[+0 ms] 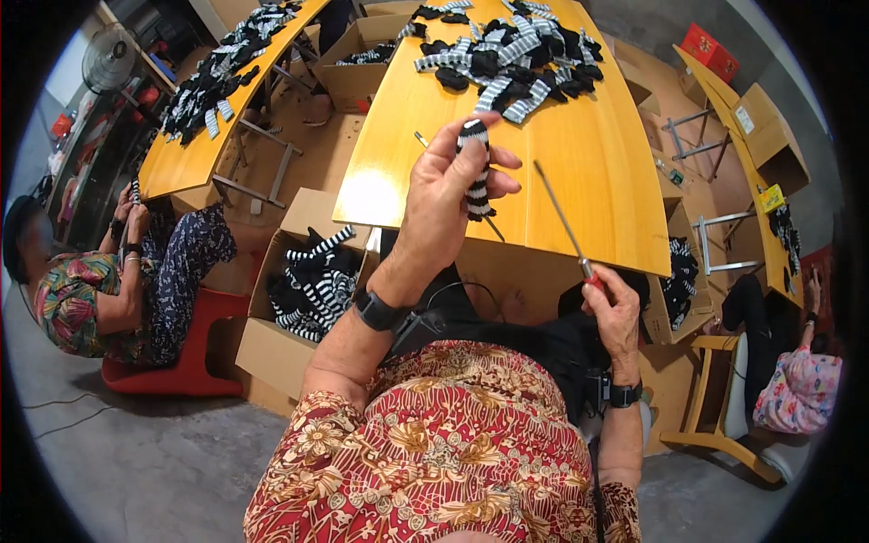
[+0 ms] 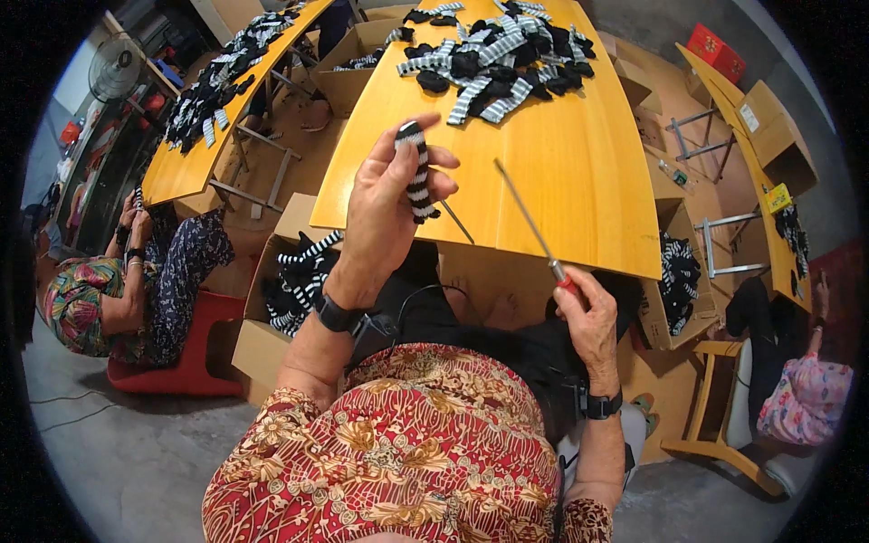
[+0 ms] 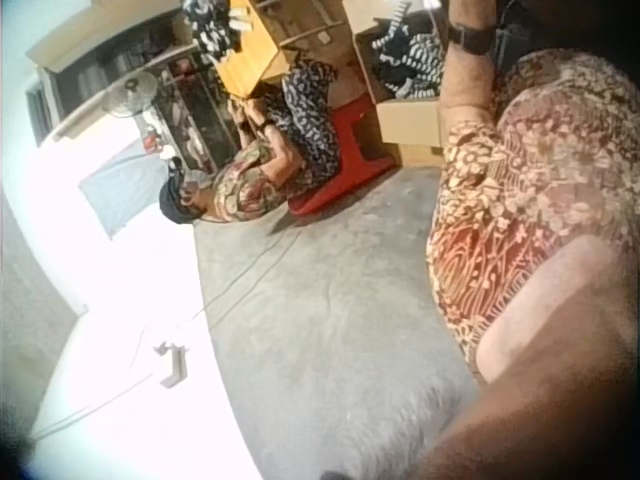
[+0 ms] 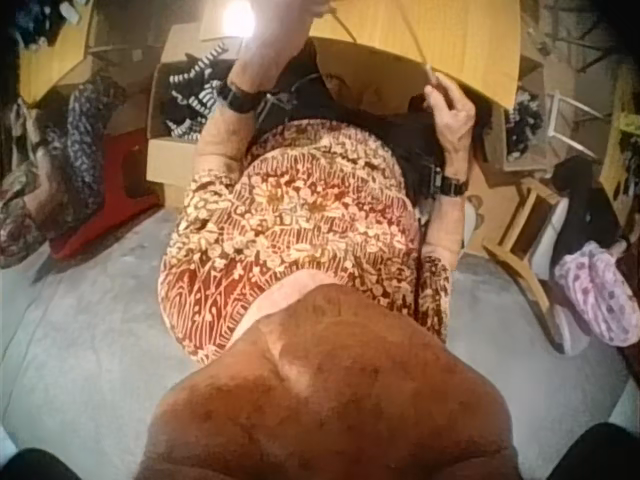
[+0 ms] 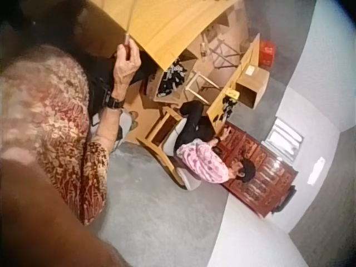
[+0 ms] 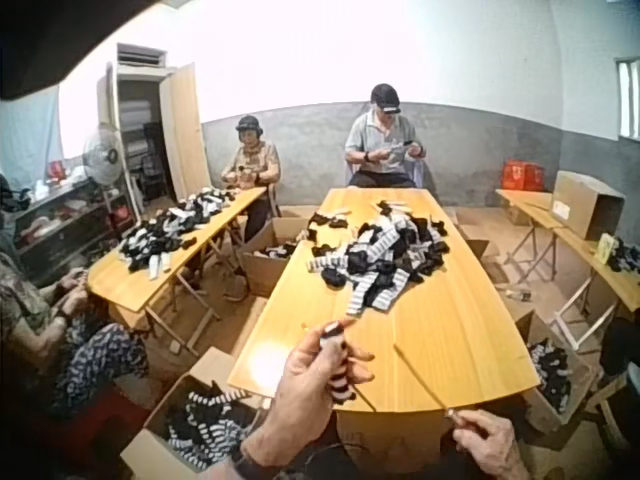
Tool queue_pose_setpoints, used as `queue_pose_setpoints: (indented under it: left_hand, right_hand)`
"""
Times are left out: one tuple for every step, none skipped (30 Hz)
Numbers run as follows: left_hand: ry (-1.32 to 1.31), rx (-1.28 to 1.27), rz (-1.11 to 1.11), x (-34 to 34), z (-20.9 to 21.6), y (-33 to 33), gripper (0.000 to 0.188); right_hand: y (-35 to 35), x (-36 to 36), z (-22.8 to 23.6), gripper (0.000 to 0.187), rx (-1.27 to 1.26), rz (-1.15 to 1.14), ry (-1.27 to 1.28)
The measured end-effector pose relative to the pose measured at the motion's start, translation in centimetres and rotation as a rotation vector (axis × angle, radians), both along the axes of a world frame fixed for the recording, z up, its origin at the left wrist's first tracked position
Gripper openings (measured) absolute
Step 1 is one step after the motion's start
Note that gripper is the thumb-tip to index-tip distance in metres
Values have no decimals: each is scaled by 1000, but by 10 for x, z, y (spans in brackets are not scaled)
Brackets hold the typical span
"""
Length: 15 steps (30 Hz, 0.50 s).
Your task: The person uses a red-handled metal tool to pull the toe of a black and white striped sock over the tool's shaft, turning the sock inside out. They then remove the sock and repeat the process with another sock from a pile on the table.
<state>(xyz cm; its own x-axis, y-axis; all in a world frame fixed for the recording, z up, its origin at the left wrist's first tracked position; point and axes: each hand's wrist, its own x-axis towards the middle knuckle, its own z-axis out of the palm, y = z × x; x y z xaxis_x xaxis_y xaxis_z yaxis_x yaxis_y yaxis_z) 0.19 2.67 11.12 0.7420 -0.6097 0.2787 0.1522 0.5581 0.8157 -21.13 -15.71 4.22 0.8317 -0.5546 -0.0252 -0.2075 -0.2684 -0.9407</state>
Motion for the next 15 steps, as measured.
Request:
queue_pose_setpoints:
  left_hand:
    - [105, -32, -47, 2, -6, -2, 38]
    - [211, -64, -92, 5, -14, -4, 37]
    - [314, -98, -138, 8, -20, -6, 35]
    - [415, -122, -192, 10, -24, -8, 31]
    - [470, -122, -195, 12, -30, -10, 30]
    - [525, -119, -198, 14, -36, -13, 30]
    - [582, -112, -200, 14, -41, -14, 29]
    - [619, -107, -198, 13, -43, -13, 27]
    - [656, -103, -201, 12, -45, -14, 26]
    - [688, -107, -200, 14, -44, -15, 25]
    - [690, -108, -206, 15, -44, -14, 24]
    - [692, -111, -211, 15, -46, -14, 23]
    - [695, -116, -214, 14, -47, -13, 22]
    - [702, -131, -232, 15, -48, -14, 22]
    - [709, -151, -248, 15, -50, -14, 22]
  right_hand:
    - [4, 5, 2, 32, -10, -45, 2]
    - [8, 11, 3, 32, -221, -44, -69]
    - [11, 20, 4, 31, -434, -43, -141]
    - [13, 29, 5, 31, -646, -44, -216]
    - [13, 38, 5, 30, -771, -61, -186]
    - [13, 47, 5, 30, -894, -78, -155]
    - [13, 56, 3, 29, -1013, -95, -120]
    - [12, 66, 2, 27, -1045, -86, -117]
    - [12, 73, -2, 27, -1056, -83, -101]
    - [10, 83, -7, 27, -1074, -77, -94]
    - [9, 92, -13, 27, -1091, -72, -85]
    - [9, 101, -19, 27, -1094, -69, -99]
    - [10, 108, -24, 27, -1088, -50, -88]
    - [12, 115, -28, 26, -1082, -32, -77]
    - [13, 119, -28, 26, -1080, -11, -69]
